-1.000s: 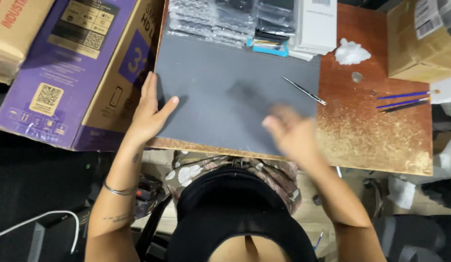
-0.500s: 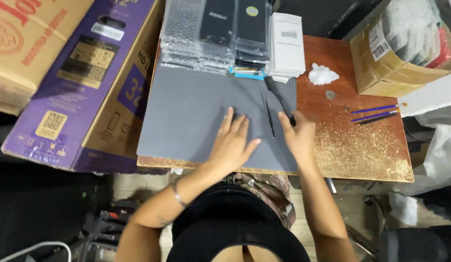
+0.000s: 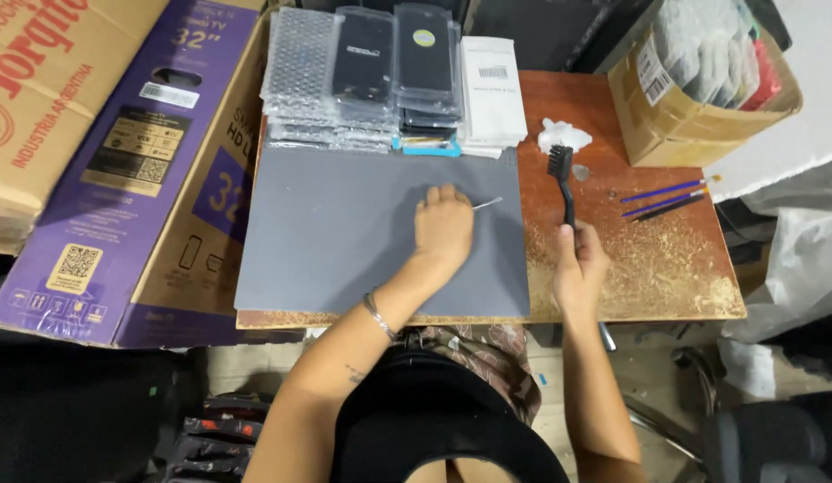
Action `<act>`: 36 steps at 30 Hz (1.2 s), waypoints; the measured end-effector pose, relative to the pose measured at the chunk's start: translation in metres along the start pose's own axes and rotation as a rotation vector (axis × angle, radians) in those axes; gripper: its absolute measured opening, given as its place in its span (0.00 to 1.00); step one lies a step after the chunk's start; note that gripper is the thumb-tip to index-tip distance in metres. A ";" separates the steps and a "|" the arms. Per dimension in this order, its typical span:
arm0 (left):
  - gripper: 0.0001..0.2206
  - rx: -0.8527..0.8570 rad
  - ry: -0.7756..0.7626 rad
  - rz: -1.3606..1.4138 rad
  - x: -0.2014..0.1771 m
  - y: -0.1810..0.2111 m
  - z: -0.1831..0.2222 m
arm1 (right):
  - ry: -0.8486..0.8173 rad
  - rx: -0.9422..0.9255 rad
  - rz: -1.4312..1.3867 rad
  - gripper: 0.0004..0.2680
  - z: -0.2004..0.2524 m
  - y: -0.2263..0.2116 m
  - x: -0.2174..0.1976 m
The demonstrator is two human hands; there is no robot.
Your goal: Cleaning a smartphone screen with a cloth and then tidying the repair mat using a brush and tweezers.
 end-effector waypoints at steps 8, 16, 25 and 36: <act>0.18 -0.089 -0.287 0.275 -0.085 0.022 0.015 | -0.049 -0.026 0.069 0.07 0.025 -0.025 -0.012; 0.09 0.146 -0.178 0.035 -0.026 -0.013 0.016 | -0.048 -0.091 0.109 0.06 0.025 -0.011 -0.017; 0.11 -0.337 -0.424 0.819 -0.066 -0.004 0.022 | -0.015 -0.176 0.161 0.06 0.039 -0.010 -0.013; 0.11 -0.652 -0.383 1.699 -0.108 0.012 0.067 | 0.030 -0.663 0.404 0.05 0.044 -0.016 -0.022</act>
Point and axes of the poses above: each hand's wrist, its own z-axis away from the middle knuckle, its own x-axis out of the palm, y = z × x, the point moved 2 cm from there along -z, towards the middle knuckle, and after that the axes turned 13 degrees about z, right-handed, at the moved point
